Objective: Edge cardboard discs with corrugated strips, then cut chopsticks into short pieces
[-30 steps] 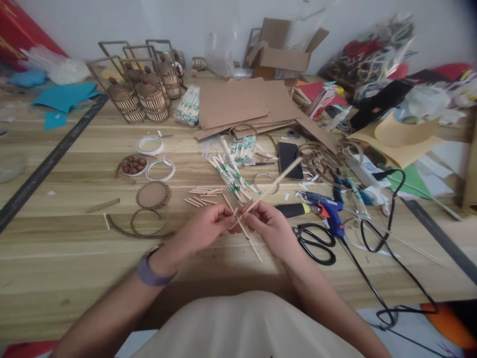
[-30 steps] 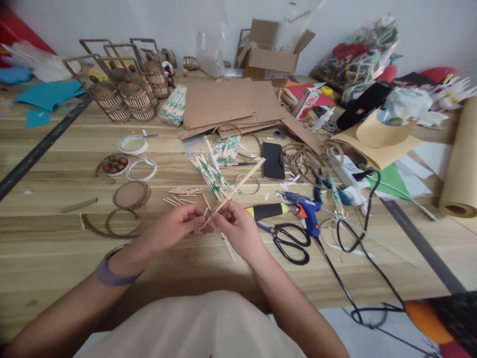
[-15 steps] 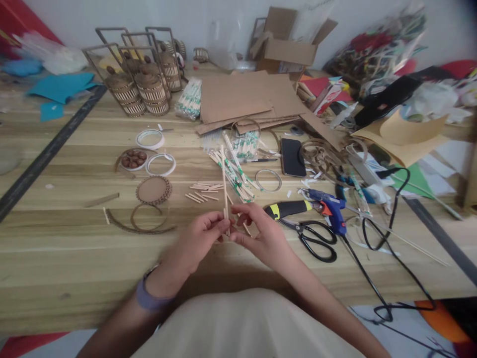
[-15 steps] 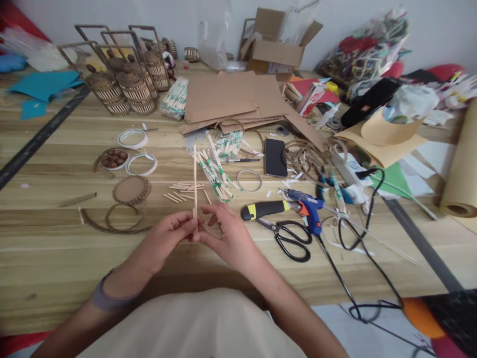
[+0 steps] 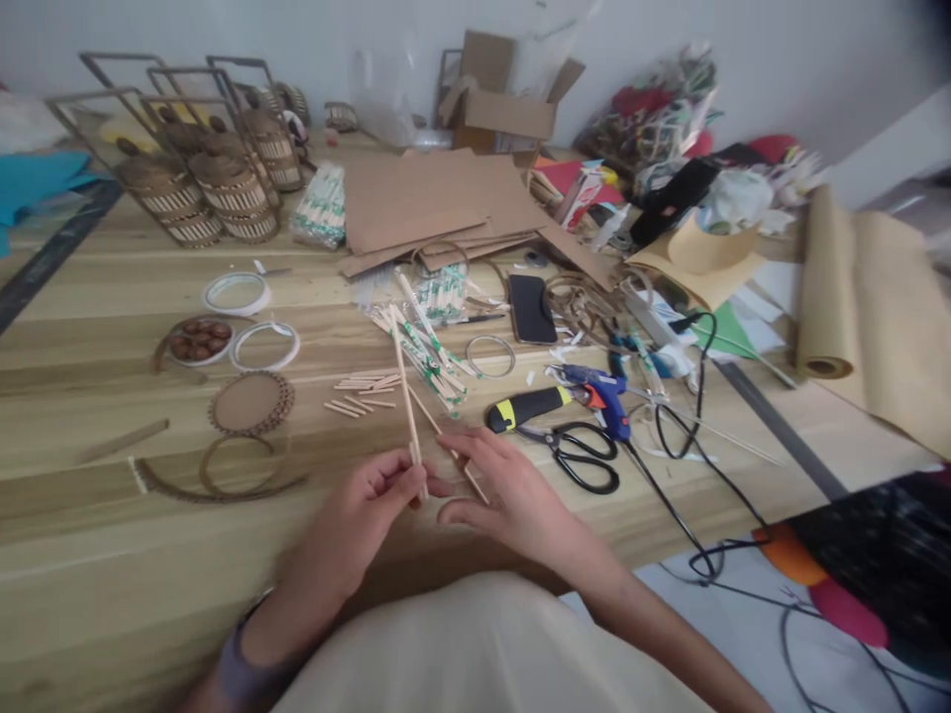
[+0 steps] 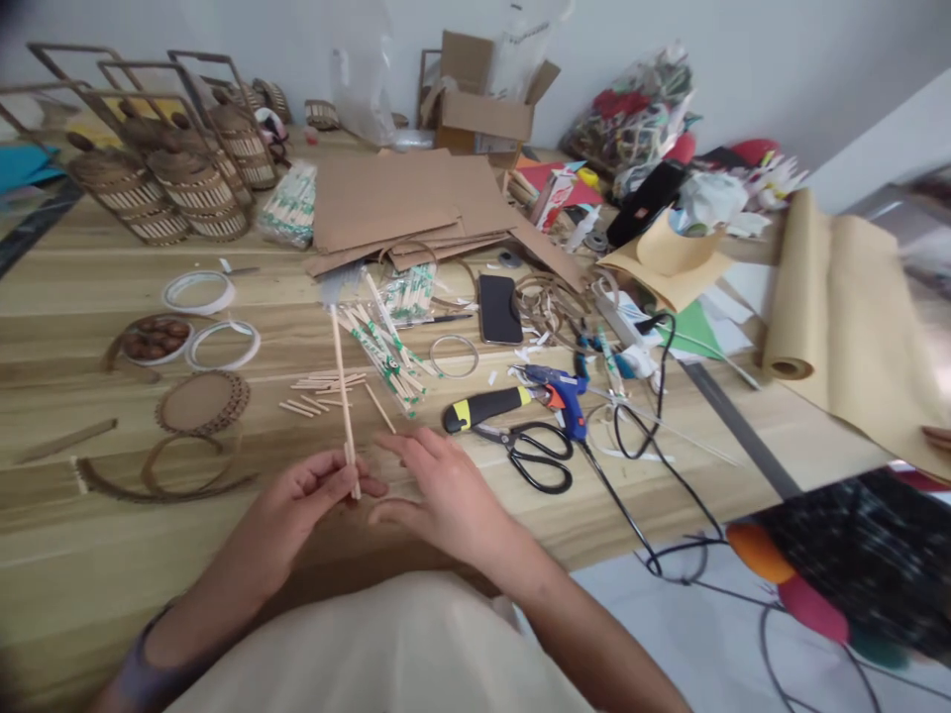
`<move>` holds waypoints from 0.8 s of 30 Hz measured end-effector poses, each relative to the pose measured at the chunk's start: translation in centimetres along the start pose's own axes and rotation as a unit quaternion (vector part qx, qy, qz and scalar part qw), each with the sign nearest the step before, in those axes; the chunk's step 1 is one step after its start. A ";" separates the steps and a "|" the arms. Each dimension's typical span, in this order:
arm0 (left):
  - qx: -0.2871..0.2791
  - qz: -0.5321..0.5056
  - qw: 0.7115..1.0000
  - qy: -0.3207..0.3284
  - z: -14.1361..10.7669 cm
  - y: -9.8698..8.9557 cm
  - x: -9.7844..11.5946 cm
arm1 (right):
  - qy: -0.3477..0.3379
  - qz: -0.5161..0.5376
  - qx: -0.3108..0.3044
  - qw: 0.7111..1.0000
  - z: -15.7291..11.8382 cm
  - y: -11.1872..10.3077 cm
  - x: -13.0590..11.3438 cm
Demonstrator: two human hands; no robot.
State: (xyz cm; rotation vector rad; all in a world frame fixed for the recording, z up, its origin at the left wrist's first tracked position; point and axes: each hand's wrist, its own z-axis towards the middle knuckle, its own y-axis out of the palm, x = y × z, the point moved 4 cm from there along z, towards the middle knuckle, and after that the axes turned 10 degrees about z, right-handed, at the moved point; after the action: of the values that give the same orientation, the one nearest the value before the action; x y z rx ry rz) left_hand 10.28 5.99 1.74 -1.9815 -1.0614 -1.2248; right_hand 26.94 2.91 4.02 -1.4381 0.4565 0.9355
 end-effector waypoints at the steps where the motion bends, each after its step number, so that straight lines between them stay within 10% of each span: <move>1: 0.008 0.015 1.000 -0.002 -0.1 -0.2 -0.1 | 0.023 -0.002 0.010 1.000 -0.6 -1.1 0.6; 8: 0.009 0.050 0.999 -0.012 0.0 -0.6 -1.1 | 0.276 -0.185 0.271 0.903 -6.3 -12.4 8.1; 15: -0.003 0.066 0.998 -0.004 0.0 -0.4 -1.4 | 0.399 -0.292 0.218 0.841 -4.7 -18.6 13.7; 24: 0.004 0.071 0.997 -0.015 -0.1 -0.1 -0.9 | 0.444 -0.303 0.126 0.834 0.7 -20.0 18.6</move>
State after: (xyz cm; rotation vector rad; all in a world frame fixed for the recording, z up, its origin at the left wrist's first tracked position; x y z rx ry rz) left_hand 9.90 5.67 0.99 -2.0388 -0.9214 -1.1171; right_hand 52.97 10.93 2.47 -1.5642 0.7019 -0.3514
